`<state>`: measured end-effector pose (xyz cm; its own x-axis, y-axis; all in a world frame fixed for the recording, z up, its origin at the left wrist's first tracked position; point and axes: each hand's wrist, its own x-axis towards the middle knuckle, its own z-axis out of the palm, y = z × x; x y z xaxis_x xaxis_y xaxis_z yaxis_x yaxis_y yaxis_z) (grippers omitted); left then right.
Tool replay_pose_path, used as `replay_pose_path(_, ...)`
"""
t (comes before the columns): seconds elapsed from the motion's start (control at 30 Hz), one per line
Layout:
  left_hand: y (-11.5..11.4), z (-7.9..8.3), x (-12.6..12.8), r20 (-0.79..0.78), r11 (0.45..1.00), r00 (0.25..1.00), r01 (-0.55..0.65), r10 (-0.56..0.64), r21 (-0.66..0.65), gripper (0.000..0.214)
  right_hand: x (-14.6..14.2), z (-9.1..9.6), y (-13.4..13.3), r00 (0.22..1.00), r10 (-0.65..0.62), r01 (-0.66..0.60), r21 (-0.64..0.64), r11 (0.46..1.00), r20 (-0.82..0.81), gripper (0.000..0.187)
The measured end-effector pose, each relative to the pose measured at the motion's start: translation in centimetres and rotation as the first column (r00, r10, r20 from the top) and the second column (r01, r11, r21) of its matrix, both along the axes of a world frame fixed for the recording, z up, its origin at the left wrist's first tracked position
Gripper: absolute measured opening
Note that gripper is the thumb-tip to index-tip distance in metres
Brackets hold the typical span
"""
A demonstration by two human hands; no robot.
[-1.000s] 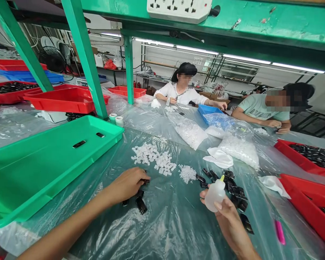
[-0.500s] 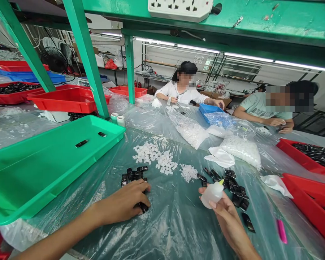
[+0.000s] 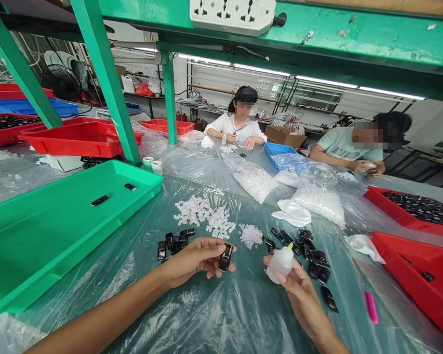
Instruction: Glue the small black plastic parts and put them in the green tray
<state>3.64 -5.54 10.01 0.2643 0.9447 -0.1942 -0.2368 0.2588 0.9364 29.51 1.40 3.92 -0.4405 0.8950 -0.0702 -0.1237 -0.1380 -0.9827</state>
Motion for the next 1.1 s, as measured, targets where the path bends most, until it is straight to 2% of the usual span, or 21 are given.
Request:
replay_pose_path(0.27,0.5,-0.4,0.4,0.054,1.0,0.998,-0.009,0.01,-0.012,0.033,-0.3,0.8,-0.3,1.0,-0.025,0.025,-0.021,0.999,-0.01,0.045)
replay_pose_path(0.53,0.6,-0.3,0.8,0.067,0.999,0.998,-0.005,0.007,-0.039,0.035,-0.3,0.2,-0.4,0.997,0.007,-0.011,-0.038,0.999,-0.081,0.039)
replay_pose_path(0.63,0.7,-0.6,1.1,0.003,1.0,1.0,0.006,-0.006,-0.005,0.039,-0.4,0.1,-0.5,0.991,0.011,-0.015,-0.032,0.999,-0.131,0.032)
replay_pose_path(0.73,0.6,-1.3,1.8,-0.066,0.997,0.998,-0.005,0.01,0.081,0.039,-0.6,0.3,-0.6,0.968,0.005,-0.025,-0.074,0.997,-0.253,0.029)
replay_pose_path(0.9,0.0,-2.9,2.9,-0.233,0.966,0.964,-0.068,0.128,0.25,0.03,-0.8,0.5,-0.5,0.906,-0.038,-0.05,-0.197,0.979,-0.422,0.024)
replay_pose_path(1.1,-0.5,-3.4,3.2,-0.301,0.965,0.945,-0.047,0.127,0.259,0.026,-1.3,-0.1,-0.2,0.858,-0.18,0.004,-0.343,0.939,-0.482,0.026)
